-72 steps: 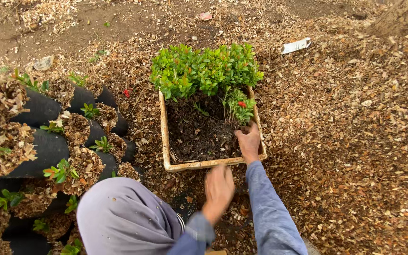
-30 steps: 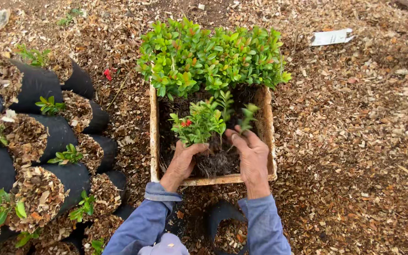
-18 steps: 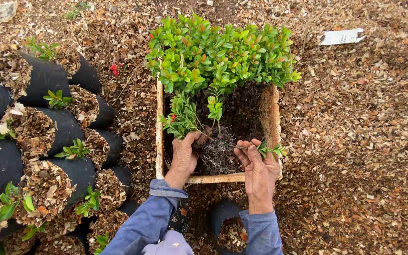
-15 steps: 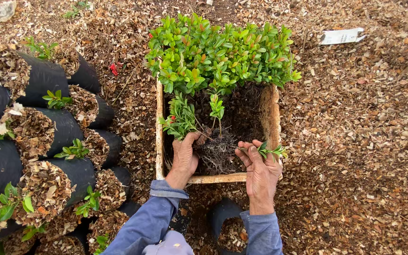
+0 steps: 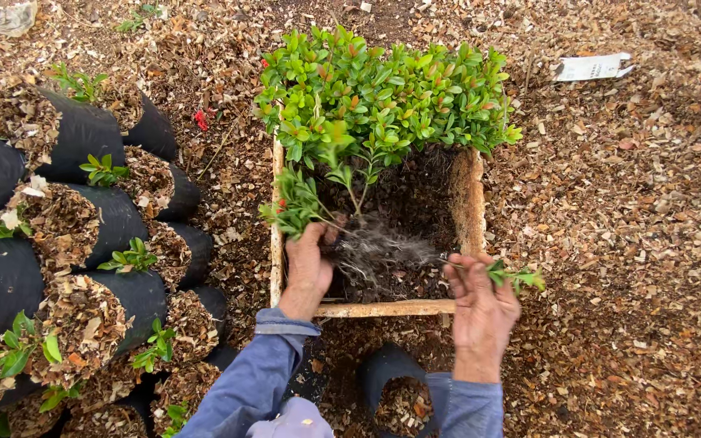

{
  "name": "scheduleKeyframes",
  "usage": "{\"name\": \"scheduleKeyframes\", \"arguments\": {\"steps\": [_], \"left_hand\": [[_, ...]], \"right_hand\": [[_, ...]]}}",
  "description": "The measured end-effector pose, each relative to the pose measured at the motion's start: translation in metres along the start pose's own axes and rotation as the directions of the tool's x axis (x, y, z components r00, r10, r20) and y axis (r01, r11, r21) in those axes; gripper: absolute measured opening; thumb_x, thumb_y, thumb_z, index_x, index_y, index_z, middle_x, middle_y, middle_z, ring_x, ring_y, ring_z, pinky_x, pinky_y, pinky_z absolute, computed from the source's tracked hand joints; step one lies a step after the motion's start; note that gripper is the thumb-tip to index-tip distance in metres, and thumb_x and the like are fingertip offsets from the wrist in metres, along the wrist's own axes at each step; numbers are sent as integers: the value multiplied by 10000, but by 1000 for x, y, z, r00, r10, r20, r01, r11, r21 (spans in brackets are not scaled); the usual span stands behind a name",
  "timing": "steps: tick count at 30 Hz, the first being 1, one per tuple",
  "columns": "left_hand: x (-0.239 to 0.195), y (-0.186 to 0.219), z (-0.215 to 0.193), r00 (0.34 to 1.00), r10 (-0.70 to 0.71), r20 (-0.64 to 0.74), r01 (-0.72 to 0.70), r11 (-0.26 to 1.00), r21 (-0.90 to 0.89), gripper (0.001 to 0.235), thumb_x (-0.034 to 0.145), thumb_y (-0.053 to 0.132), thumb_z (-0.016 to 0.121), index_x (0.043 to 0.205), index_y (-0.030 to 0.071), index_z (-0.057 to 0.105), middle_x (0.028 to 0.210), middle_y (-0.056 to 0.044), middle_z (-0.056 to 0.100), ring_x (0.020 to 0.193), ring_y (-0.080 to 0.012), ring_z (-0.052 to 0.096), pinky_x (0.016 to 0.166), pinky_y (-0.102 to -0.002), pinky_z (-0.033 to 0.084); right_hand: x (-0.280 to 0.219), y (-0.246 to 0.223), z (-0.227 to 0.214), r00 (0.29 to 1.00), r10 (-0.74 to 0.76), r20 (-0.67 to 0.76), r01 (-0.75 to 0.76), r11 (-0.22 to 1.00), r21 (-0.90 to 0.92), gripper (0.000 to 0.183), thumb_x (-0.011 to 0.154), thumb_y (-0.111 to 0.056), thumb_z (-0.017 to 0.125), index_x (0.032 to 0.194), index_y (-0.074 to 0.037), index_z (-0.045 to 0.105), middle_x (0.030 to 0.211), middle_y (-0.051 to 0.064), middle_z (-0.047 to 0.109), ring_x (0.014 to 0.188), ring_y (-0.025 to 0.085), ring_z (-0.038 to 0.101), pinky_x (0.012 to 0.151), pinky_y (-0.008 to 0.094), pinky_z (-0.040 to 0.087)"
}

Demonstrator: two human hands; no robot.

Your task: The person sits on the ground and removes a small plant from a wooden tray. They place the seedling into a black plastic nursery bag and pack soil around its roots. The person repeats this process with additional seedlings from the tray.

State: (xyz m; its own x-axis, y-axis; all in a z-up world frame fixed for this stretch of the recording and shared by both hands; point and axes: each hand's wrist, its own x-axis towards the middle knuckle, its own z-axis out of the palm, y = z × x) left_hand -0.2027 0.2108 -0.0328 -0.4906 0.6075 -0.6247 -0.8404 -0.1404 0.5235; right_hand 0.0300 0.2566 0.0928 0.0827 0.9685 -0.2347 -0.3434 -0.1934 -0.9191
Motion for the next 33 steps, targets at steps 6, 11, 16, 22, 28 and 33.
{"name": "scheduleKeyframes", "arguments": {"steps": [6,11,16,22,28,33], "left_hand": [[3,4,-6,1000,-26,11,26,999,-32,233,756,36,667,974,120,662,1037,-23,668,1006,-195,605,1014,-437,482],[4,-2,-14,994,-25,103,25,1000,1,169,819,51,710,953,47,608,1034,-88,661,988,-233,616,1018,-459,495],[-11,5,-6,983,-101,154,73,982,176,438,736,57,702,1138,53,529,1033,-93,663,990,-267,636,993,-562,509],[-32,10,14,982,38,184,-133,831,540,678,797,191,882,1270,38,421,1233,-99,604,1259,-279,604,1161,-538,415],[-26,9,17,990,20,142,-21,1000,11,665,681,88,924,1259,70,595,1179,-89,687,1111,-260,672,1018,-469,548],[-29,17,17,996,-92,17,92,995,-37,561,645,105,892,1154,157,661,1048,-13,744,1001,-214,706,907,-468,582]], "right_hand": [[13,-46,-23,971,-240,-16,233,955,-184,108,1067,-69,689,1163,-23,704,1057,159,741,923,253,748,817,429,644],[36,-40,-9,1000,-9,-26,-15,613,-790,227,960,-133,698,1161,-28,699,998,130,753,815,208,768,731,354,658],[11,0,37,848,-192,495,530,338,-777,234,972,-223,721,1108,-38,767,1030,129,790,891,177,767,701,258,645],[-17,37,58,963,33,267,155,742,-652,233,961,-165,699,1146,-47,776,993,135,820,834,256,729,731,353,587],[-11,39,29,990,60,130,-66,997,40,123,1002,-97,675,1084,-36,743,1093,160,767,1028,247,754,891,405,630],[-5,29,13,994,97,-47,-92,992,88,97,1010,-96,653,1061,-47,720,1022,158,753,977,290,764,895,496,648]]}}
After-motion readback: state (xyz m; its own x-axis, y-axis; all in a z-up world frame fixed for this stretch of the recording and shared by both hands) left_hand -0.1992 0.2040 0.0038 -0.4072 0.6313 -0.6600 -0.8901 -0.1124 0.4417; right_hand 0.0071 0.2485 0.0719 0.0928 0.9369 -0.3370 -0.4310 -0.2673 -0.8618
